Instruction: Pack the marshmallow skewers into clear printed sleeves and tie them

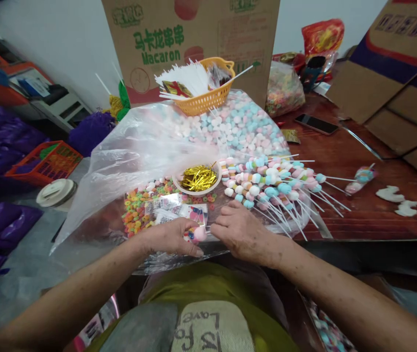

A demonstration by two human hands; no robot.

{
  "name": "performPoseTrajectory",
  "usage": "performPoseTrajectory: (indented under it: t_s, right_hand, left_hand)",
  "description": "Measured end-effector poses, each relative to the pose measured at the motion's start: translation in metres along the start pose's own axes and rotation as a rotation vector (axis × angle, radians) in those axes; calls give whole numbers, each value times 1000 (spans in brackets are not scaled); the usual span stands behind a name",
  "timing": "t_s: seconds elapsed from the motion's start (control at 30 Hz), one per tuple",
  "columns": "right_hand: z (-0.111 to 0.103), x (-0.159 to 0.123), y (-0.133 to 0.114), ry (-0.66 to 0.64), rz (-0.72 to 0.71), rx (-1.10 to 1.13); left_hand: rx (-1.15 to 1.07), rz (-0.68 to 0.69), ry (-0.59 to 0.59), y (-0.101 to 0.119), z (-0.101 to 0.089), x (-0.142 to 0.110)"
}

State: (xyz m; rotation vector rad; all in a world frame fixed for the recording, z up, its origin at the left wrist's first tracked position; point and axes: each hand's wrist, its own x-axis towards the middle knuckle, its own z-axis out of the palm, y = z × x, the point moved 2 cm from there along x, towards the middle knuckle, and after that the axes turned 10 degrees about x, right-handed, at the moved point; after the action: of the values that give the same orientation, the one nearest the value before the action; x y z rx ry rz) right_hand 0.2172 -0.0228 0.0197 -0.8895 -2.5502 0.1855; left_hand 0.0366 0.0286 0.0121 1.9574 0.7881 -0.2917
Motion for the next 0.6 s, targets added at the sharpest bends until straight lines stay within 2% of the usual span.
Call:
performPoseTrajectory:
  t_s: [0.1, 0.2, 0.27, 0.37, 0.43, 0.6]
  right_hand:
    - [3, -5, 3, -32, 92, 61]
    - [1, -9, 6, -50, 124, 133]
    - [-1, -12, 7, -51, 141, 176]
    - [-4, -13, 7, -52, 192, 239]
    - [-7, -12, 5, -40, 192, 247]
    - [-9, -8, 1, 7, 142, 124]
  left_hand:
    - [233, -38, 179, -1, 0, -3]
    - [493, -61, 359, -2, 1, -8]
    - [693, 36, 467, 0, 3, -11]
    - [947, 287, 637, 2, 6, -14]
    - [1014, 358, 690, 2, 7, -13]
    - [958, 235, 649, 2, 8, -4]
